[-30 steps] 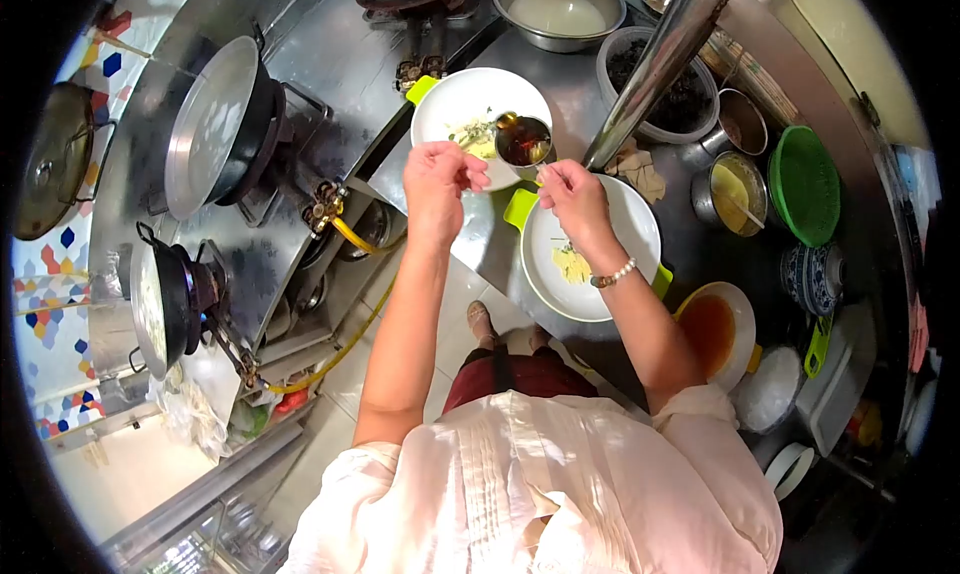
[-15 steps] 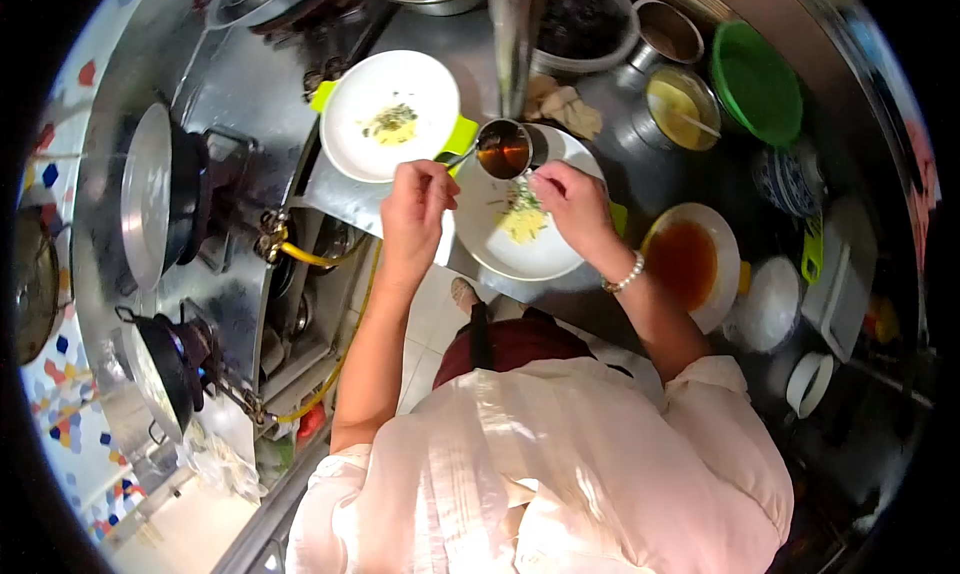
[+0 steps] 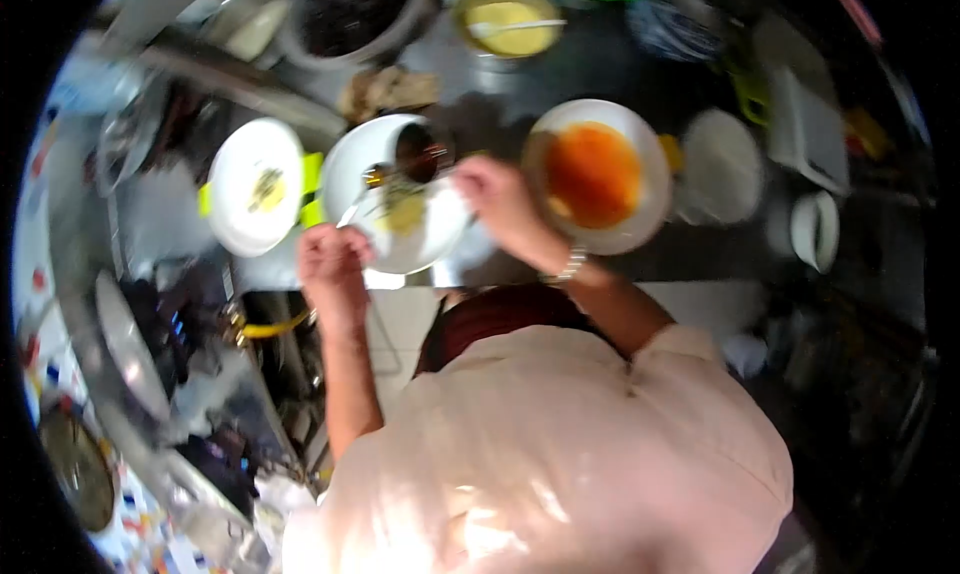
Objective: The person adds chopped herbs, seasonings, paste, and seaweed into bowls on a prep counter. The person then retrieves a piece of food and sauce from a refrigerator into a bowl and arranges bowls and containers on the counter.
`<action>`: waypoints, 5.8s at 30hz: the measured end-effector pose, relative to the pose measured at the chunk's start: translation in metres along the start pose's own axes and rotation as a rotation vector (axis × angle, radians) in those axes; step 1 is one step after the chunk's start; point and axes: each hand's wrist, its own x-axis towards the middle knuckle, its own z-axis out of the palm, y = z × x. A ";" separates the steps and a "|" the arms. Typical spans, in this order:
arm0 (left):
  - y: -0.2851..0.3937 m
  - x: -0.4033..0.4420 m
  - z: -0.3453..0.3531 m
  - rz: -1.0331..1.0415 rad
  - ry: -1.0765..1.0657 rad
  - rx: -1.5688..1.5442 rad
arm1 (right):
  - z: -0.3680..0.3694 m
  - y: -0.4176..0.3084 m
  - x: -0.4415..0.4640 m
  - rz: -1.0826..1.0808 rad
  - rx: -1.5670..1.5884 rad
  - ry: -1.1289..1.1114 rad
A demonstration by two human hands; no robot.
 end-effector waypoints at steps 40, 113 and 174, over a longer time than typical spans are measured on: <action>0.005 0.000 0.045 -0.109 -0.025 0.389 | 0.011 0.037 0.152 0.042 -0.580 0.122; -0.006 -0.076 -0.039 -0.139 0.473 0.232 | 0.026 -0.022 0.332 0.217 0.422 -0.469; 0.025 0.068 -0.060 -0.255 -0.196 -0.138 | 0.123 -0.050 0.052 0.404 -0.070 -0.277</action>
